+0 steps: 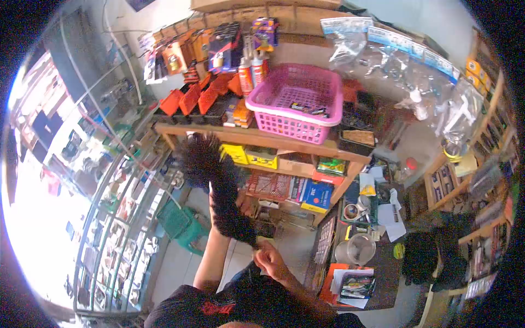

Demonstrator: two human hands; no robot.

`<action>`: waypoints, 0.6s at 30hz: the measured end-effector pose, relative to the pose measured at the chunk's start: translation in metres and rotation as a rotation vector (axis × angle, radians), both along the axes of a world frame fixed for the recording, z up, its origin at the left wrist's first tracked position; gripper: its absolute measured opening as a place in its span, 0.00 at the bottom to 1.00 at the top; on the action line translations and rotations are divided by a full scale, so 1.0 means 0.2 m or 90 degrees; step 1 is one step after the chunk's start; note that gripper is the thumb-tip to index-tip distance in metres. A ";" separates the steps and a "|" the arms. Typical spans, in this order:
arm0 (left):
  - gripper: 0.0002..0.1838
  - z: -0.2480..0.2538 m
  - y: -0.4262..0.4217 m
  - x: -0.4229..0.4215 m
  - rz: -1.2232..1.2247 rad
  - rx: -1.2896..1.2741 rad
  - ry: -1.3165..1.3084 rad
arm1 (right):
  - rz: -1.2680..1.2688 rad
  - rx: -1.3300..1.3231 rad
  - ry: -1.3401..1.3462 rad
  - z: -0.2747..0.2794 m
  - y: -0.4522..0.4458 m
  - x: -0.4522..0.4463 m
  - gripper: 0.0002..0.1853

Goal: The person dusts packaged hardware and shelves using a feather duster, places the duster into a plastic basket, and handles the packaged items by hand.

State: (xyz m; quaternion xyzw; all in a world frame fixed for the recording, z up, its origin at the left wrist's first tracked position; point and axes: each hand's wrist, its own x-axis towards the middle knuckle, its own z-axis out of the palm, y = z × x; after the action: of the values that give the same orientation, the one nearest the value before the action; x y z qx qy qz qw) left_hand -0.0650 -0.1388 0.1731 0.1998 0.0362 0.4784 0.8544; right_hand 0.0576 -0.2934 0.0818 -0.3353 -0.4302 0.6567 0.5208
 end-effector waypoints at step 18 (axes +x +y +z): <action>0.39 0.22 -0.19 -0.23 0.015 0.115 0.048 | 0.112 0.037 -0.009 -0.11 -0.21 -0.29 0.28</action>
State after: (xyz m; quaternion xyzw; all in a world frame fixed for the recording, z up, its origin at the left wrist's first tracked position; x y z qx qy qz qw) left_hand -0.1105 -0.1768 0.2176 0.2935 0.0274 0.4816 0.8253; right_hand 0.0002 -0.3346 0.0599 -0.2860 -0.4805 0.6847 0.4675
